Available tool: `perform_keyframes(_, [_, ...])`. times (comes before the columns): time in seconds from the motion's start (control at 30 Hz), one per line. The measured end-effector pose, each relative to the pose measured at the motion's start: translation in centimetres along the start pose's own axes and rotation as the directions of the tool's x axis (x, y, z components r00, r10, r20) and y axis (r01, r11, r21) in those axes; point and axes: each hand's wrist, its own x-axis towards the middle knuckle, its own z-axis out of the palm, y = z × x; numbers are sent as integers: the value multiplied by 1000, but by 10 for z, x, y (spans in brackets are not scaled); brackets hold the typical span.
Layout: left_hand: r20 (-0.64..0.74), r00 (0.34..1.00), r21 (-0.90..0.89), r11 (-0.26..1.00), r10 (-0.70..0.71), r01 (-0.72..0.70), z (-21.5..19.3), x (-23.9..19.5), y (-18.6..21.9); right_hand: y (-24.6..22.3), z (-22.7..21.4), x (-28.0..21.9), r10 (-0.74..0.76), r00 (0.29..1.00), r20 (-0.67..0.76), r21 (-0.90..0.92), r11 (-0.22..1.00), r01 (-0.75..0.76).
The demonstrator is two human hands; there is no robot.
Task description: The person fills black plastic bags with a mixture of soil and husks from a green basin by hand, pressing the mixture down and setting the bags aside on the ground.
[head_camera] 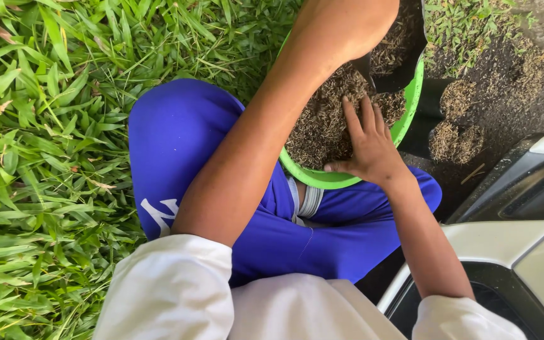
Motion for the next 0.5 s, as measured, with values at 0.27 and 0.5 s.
perform_keyframes(0.27, [-62, 995, 21, 997, 80, -78, -4, 2, -1, 24, 23, 9, -38, 996, -75, 29, 999, 40])
perform_keyframes(0.5, [58, 998, 74, 996, 37, -41, 2, 2, -4, 40, 40, 16, 58, 983, -171, 101, 994, -41])
